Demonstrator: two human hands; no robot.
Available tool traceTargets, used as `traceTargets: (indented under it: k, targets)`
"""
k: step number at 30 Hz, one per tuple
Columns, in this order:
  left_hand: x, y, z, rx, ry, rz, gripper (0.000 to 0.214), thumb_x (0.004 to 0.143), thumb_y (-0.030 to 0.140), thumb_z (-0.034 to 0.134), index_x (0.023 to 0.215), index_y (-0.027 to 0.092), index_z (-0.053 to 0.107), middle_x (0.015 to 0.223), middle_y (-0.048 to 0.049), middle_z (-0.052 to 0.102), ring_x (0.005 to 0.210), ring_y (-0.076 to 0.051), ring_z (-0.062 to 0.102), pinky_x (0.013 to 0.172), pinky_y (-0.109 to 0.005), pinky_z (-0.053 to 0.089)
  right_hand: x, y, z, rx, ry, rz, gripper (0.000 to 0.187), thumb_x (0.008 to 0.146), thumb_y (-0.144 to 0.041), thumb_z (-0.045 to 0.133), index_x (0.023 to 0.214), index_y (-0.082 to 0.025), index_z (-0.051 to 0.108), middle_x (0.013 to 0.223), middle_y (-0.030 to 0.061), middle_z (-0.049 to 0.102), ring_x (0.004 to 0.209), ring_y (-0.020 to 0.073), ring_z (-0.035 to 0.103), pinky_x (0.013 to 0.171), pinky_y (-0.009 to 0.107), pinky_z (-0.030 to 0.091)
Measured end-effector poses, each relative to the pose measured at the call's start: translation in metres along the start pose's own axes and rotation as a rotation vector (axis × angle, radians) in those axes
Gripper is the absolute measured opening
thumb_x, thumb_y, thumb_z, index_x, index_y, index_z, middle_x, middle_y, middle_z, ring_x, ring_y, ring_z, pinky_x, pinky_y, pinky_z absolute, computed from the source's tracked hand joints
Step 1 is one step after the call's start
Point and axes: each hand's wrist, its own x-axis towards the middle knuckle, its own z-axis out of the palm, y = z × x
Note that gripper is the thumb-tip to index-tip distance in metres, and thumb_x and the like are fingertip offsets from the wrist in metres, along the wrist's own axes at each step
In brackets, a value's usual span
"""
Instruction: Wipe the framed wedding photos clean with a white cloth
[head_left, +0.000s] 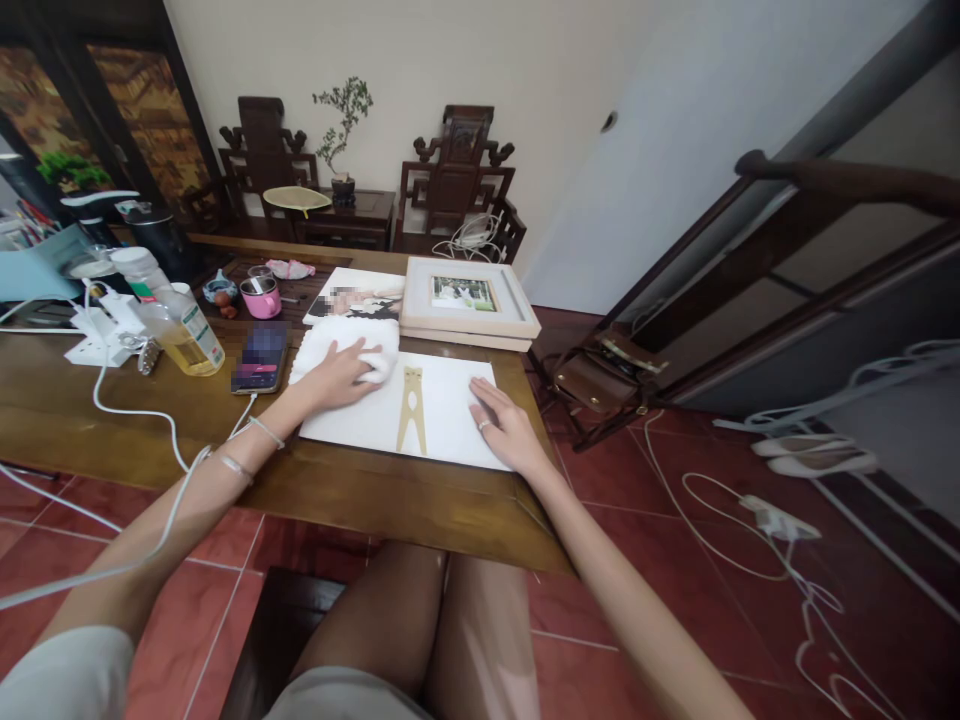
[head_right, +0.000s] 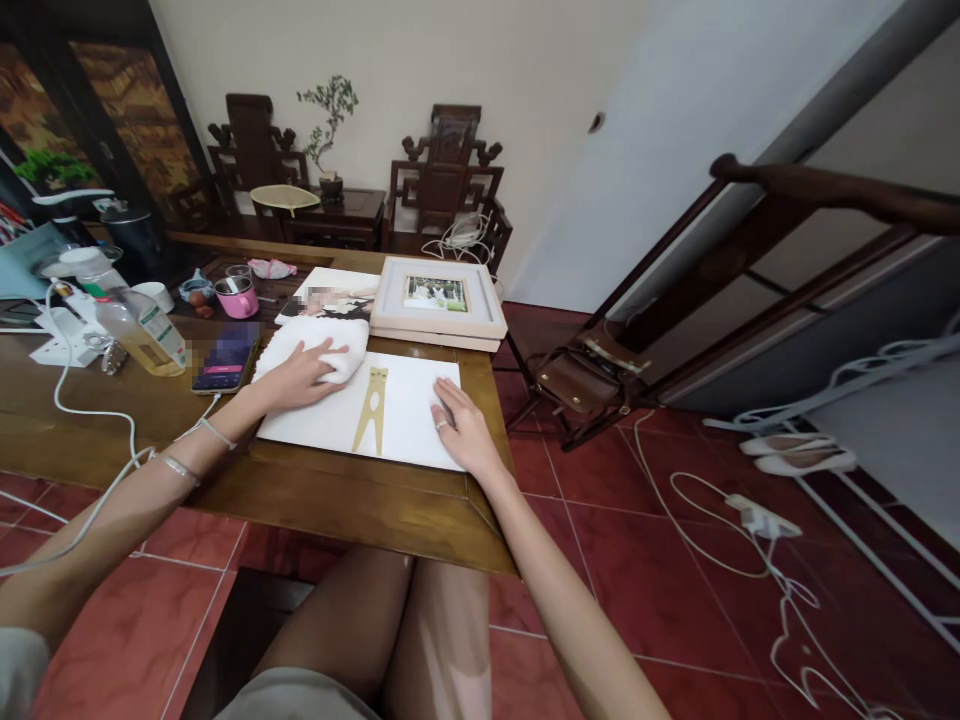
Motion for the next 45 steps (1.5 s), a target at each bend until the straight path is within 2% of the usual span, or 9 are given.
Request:
traceTargets:
  k: [4, 10, 14, 18, 23, 30, 33, 41, 45]
  targets:
    - [-0.006, 0.011, 0.002, 0.016, -0.058, 0.011, 0.034, 0.101, 0.031, 0.037, 0.117, 0.017, 0.063, 0.154, -0.008, 0.032, 0.145, -0.032, 0.019, 0.113, -0.061, 0.02, 0.0, -0.001, 0.0, -0.015, -0.004, -0.002, 0.045, 0.091, -0.035, 0.047, 0.131, -0.019, 0.059, 0.141, 0.0093, 0.054, 0.136, 0.0253, 0.044, 0.116, 0.051, 0.03]
    - [-0.076, 0.066, 0.002, 0.082, -0.116, 0.108, 0.026, 0.097, 0.026, 0.047, 0.105, 0.024, 0.071, 0.156, -0.0042, 0.029, 0.146, -0.033, 0.017, 0.113, -0.062, 0.021, 0.0, -0.002, 0.0, -0.002, -0.007, 0.008, 0.045, 0.091, -0.035, 0.047, 0.132, -0.019, 0.058, 0.141, 0.009, 0.053, 0.136, 0.0259, 0.043, 0.117, 0.051, 0.029]
    - [-0.105, 0.072, -0.001, 0.057, -0.127, 0.169, 0.026, 0.097, 0.025, 0.047, 0.105, 0.026, 0.071, 0.157, -0.0024, 0.027, 0.147, -0.032, 0.015, 0.114, -0.061, 0.02, 0.0, -0.002, 0.0, 0.012, -0.008, 0.005, 0.045, 0.09, -0.035, 0.049, 0.132, -0.021, 0.058, 0.141, 0.0081, 0.053, 0.136, 0.0264, 0.042, 0.117, 0.052, 0.028]
    - [-0.083, 0.046, -0.002, -0.008, -0.13, 0.136, 0.031, 0.1, 0.028, 0.039, 0.111, 0.024, 0.068, 0.156, -0.0031, 0.03, 0.148, -0.027, 0.014, 0.115, -0.058, 0.02, 0.0, -0.002, 0.0, 0.001, 0.0, 0.003, 0.044, 0.091, -0.035, 0.048, 0.131, -0.021, 0.059, 0.14, 0.0078, 0.054, 0.136, 0.0259, 0.043, 0.117, 0.052, 0.029]
    - [-0.018, 0.012, 0.003, -0.066, -0.141, 0.047, 0.039, 0.101, 0.037, 0.035, 0.129, 0.023, 0.057, 0.156, -0.0064, 0.029, 0.148, -0.029, 0.012, 0.113, -0.061, 0.017, 0.0, -0.001, 0.0, -0.024, -0.002, -0.003, 0.046, 0.092, -0.035, 0.046, 0.131, -0.017, 0.059, 0.141, 0.0111, 0.053, 0.136, 0.0263, 0.044, 0.116, 0.05, 0.03]
    - [0.023, 0.004, 0.007, -0.07, -0.096, -0.008, 0.04, 0.1, 0.035, 0.034, 0.133, 0.022, 0.052, 0.156, -0.0068, 0.029, 0.147, -0.032, 0.014, 0.111, -0.065, 0.014, 0.0, -0.001, 0.0, -0.027, -0.007, 0.0, 0.046, 0.092, -0.036, 0.045, 0.131, -0.017, 0.059, 0.141, 0.0106, 0.053, 0.135, 0.0261, 0.044, 0.116, 0.05, 0.03]
    - [0.001, 0.017, 0.003, -0.05, -0.122, -0.02, 0.037, 0.1, 0.033, 0.036, 0.129, 0.022, 0.056, 0.157, -0.006, 0.027, 0.147, -0.031, 0.013, 0.112, -0.066, 0.015, 0.0, -0.002, -0.001, -0.016, -0.014, 0.006, 0.046, 0.092, -0.037, 0.046, 0.131, -0.016, 0.059, 0.141, 0.0115, 0.053, 0.136, 0.0267, 0.043, 0.117, 0.05, 0.029]
    - [-0.108, 0.073, -0.001, -0.008, -0.136, 0.126, 0.028, 0.098, 0.025, 0.044, 0.095, 0.021, 0.071, 0.158, -0.0021, 0.025, 0.147, -0.032, 0.012, 0.113, -0.065, 0.017, 0.001, -0.002, 0.0, -0.002, -0.016, -0.004, 0.046, 0.091, -0.034, 0.047, 0.133, -0.017, 0.057, 0.142, 0.0101, 0.052, 0.137, 0.027, 0.042, 0.117, 0.052, 0.029]
    - [-0.111, 0.065, -0.004, -0.064, -0.174, 0.117, 0.029, 0.1, 0.026, 0.04, 0.102, 0.021, 0.069, 0.157, -0.0013, 0.026, 0.148, -0.029, 0.013, 0.114, -0.062, 0.02, 0.001, -0.002, 0.0, -0.014, -0.017, -0.003, 0.046, 0.092, -0.033, 0.045, 0.133, -0.016, 0.057, 0.142, 0.0111, 0.052, 0.136, 0.027, 0.042, 0.117, 0.052, 0.029]
